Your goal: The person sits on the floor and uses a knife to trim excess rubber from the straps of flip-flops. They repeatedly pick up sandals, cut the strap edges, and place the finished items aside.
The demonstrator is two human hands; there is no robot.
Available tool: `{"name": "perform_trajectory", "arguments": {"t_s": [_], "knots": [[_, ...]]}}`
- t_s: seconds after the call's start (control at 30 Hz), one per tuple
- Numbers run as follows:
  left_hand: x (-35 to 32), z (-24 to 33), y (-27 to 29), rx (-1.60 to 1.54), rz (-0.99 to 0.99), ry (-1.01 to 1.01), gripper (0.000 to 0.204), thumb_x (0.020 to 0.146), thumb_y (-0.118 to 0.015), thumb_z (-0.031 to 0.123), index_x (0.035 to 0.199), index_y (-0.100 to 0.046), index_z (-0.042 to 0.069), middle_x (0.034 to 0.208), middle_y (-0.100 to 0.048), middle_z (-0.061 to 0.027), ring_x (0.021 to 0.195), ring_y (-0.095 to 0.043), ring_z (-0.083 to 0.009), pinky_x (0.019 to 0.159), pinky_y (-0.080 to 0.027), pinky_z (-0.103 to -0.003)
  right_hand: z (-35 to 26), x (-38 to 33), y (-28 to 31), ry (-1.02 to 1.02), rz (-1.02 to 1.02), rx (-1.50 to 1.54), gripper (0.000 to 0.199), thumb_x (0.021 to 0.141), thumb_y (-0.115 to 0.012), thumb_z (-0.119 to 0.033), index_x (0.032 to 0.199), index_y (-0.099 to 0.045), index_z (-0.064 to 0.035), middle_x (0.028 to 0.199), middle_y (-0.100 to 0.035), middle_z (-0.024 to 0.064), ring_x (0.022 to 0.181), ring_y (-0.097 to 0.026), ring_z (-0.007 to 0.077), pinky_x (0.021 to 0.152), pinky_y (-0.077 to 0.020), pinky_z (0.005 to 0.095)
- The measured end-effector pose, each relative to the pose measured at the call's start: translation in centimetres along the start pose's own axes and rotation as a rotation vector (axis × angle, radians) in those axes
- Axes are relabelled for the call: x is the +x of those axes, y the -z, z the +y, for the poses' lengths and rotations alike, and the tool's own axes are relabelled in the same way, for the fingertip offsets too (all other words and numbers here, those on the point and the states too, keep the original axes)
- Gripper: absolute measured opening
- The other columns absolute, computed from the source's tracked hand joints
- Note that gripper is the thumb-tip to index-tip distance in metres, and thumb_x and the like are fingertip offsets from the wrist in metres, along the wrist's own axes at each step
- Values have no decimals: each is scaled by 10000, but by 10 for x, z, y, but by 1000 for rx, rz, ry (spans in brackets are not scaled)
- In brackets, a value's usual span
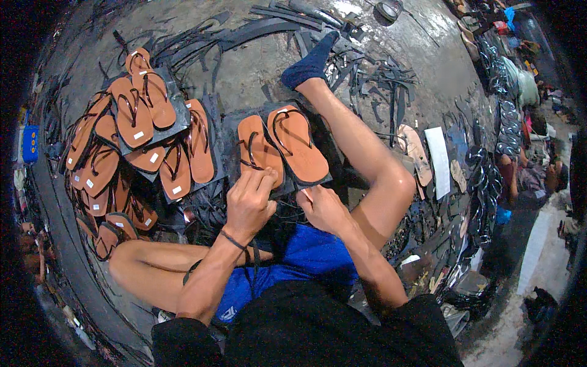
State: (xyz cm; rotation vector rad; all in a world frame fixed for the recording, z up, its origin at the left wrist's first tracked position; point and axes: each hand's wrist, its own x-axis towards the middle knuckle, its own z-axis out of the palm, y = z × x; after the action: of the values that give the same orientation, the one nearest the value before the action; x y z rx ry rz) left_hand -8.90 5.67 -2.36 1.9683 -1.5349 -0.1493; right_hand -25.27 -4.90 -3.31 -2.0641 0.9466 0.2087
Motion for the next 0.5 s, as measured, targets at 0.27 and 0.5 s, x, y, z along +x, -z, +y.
{"name": "perform_trajectory", "arguments": {"t_s": [0.27,0.5], "knots": [[1,-10,-6,-101,76,45,440,531,-606,30,970,-620,24,932,-649,-104,812,-604,-289,722,-512,-368,10,33,-20,258,173,-3,364,782,-538,-18,1142,-509,24,1082,-571,294,1052,-529,459,893,-455,461],[12,-6,-5,-107,75,20,404,519,-620,-11,922,-611,20,940,-647,-93,818,-607,-268,716,-523,-344,30,58,-4,537,170,-18,537,743,-525,19,1275,-451,35,1289,-473,279,1245,-404,426,1057,-339,438]]}}
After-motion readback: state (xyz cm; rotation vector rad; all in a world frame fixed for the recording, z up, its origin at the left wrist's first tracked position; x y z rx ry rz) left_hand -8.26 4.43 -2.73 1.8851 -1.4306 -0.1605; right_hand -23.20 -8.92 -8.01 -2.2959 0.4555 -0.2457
